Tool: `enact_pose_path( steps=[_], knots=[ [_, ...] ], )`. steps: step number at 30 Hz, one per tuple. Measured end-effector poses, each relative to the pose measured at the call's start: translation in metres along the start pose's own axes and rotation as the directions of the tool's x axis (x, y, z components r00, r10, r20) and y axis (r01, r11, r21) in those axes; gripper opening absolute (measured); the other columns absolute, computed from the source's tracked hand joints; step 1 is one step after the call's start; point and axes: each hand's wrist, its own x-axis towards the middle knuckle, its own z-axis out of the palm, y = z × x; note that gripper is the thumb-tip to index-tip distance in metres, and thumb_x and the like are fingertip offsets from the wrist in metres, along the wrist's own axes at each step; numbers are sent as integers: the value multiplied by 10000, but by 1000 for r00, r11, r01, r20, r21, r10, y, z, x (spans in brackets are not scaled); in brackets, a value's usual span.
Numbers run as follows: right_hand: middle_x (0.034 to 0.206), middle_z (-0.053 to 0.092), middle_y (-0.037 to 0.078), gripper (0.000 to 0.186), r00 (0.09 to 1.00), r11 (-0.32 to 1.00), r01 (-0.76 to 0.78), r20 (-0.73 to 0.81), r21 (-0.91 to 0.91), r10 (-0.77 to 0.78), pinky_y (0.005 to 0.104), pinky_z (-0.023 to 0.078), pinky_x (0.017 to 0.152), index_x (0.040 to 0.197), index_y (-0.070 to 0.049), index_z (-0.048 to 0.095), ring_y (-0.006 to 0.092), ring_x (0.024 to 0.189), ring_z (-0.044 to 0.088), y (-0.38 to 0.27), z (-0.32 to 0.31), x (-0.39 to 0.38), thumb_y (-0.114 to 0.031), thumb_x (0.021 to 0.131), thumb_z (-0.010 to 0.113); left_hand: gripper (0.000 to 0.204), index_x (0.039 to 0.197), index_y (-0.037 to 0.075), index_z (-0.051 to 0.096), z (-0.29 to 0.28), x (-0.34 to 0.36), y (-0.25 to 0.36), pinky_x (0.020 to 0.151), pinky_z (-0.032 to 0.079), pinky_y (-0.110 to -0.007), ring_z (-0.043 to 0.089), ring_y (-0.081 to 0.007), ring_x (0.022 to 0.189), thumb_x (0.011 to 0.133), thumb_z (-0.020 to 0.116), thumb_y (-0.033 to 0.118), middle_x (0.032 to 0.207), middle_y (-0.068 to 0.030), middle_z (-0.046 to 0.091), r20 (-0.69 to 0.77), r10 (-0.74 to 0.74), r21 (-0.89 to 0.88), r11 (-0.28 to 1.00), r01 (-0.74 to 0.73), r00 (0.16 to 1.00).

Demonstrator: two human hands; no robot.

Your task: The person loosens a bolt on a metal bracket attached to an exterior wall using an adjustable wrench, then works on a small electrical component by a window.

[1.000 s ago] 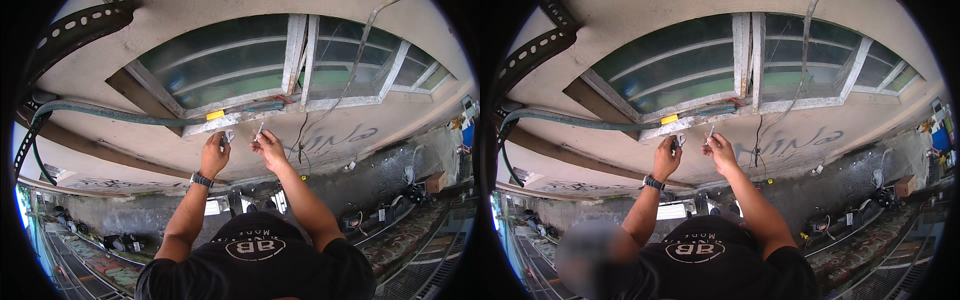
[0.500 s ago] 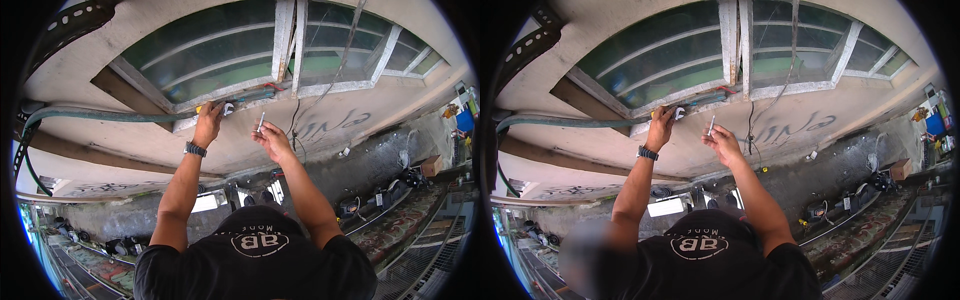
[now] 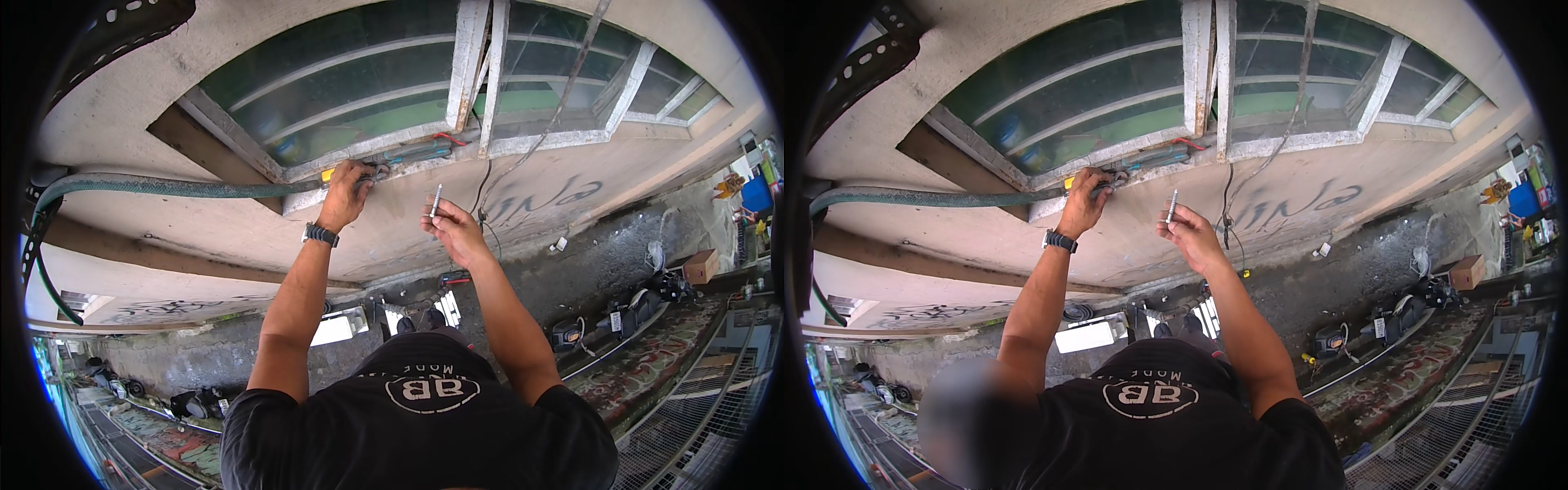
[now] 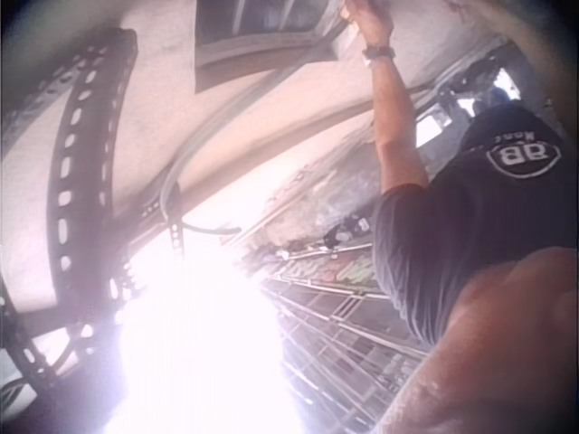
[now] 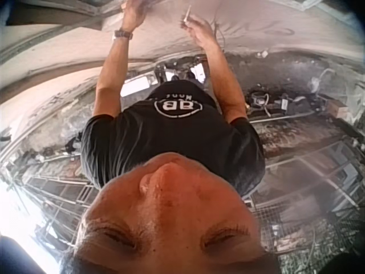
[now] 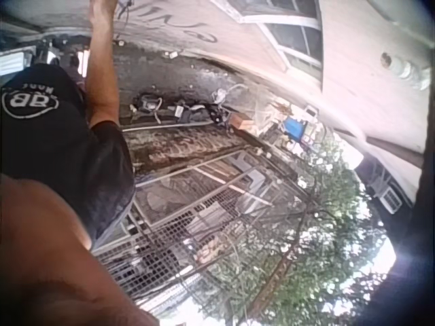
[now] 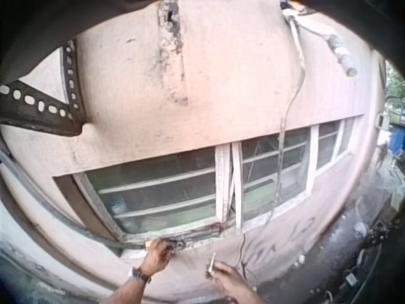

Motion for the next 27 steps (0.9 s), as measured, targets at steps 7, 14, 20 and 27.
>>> enact_pose_path(
  steps=[7, 14, 20, 27],
  knots=[
    [1221, 665, 110, 453, 999, 989, 20, -25, -149, -24, 369, 577, 962, 1444, -23, 539, 193, 1006, 677, -3, 8, -1, 40, 998, 577, 240, 1016, 44, 700, 1, -5, -1, 968, 484, -420, 598, -335, 1079, 788, 709, -30, 1088, -121, 623, -66, 50, 7, 999, -49, 997],
    [1220, 665, 101, 465, 999, 970, 32, 24, -240, -27, 352, 572, 941, 1457, -31, 530, 167, 1005, 663, 3, 11, 4, 10, 1001, 608, 209, 992, 48, 696, 2, -18, 8, 943, 480, -408, 593, -326, 1070, 801, 689, -37, 1090, -120, 625, -224, 65, 102, 994, -43, 972],
    [1180, 675, 96, 449, 996, 956, 62, 72, -285, -43, 349, 579, 922, 1439, -22, 547, 161, 982, 663, 1, 19, 7, -7, 997, 629, 192, 990, 53, 687, 9, -44, 42, 890, 494, -416, 615, -335, 983, 833, 654, -53, 1015, -121, 641, -281, -53, -20, 999, 49, 958],
    [1113, 698, 84, 408, 988, 904, 83, 154, -420, -19, 312, 556, 863, 1368, 16, 582, 144, 928, 654, 4, 31, -2, -9, 969, 662, 235, 1199, 37, 701, 53, -126, 85, 823, 522, -296, 650, -151, 865, 1042, 626, 195, 1016, -76, 704, 148, -605, -582, 587, 563, 783]
  ],
)
